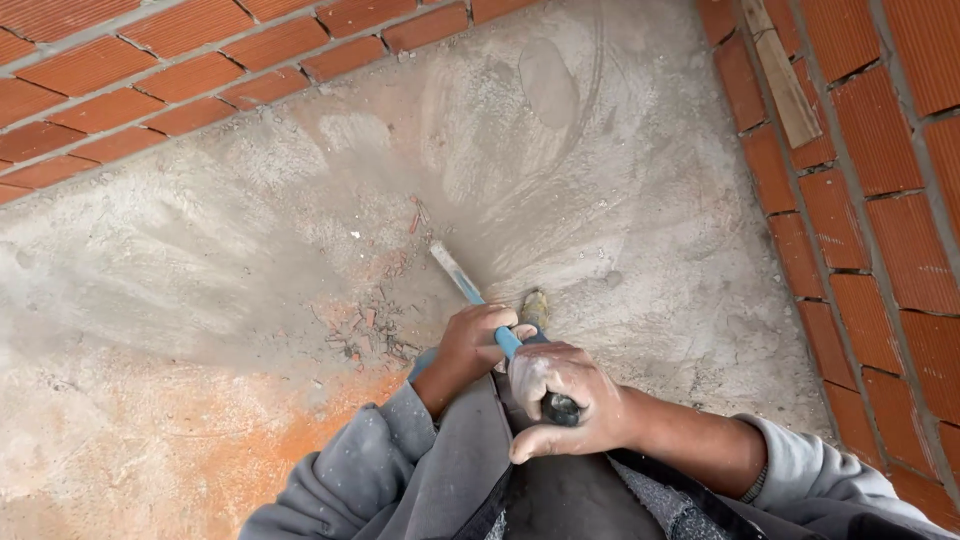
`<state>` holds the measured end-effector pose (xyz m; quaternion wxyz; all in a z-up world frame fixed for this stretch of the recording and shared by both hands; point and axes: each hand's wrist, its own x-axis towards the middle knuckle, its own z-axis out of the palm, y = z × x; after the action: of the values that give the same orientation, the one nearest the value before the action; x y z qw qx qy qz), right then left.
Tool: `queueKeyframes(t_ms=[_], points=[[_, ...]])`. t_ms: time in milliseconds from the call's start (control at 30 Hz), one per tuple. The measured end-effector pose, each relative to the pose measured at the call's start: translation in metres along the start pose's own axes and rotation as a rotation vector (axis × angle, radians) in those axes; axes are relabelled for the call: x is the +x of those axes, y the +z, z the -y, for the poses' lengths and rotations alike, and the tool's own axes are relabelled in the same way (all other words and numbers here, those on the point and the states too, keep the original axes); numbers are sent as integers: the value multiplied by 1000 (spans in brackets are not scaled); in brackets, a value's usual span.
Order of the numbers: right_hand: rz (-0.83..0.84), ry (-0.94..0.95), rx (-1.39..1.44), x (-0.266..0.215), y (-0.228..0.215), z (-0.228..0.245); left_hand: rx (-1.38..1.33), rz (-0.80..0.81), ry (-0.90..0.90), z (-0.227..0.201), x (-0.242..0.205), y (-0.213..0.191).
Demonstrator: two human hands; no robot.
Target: Sweep the floor of a construction site using a broom to clear dust and debris.
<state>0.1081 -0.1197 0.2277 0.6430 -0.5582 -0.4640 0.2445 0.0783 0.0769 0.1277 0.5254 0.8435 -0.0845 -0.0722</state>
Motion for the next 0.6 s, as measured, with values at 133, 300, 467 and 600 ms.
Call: queueKeyframes(t_ms=[133, 300, 467, 600], points=[[-48, -133, 94, 32, -53, 44, 24, 73, 109, -26, 44, -11], [170, -224, 219, 58, -120, 67, -175, 261, 109, 4, 105, -39], [-4, -114, 104, 126, -149, 70, -51, 219, 205, 87, 193, -52], [-269, -65, -65, 164, -171, 50, -214, 209, 185, 105, 264, -63]])
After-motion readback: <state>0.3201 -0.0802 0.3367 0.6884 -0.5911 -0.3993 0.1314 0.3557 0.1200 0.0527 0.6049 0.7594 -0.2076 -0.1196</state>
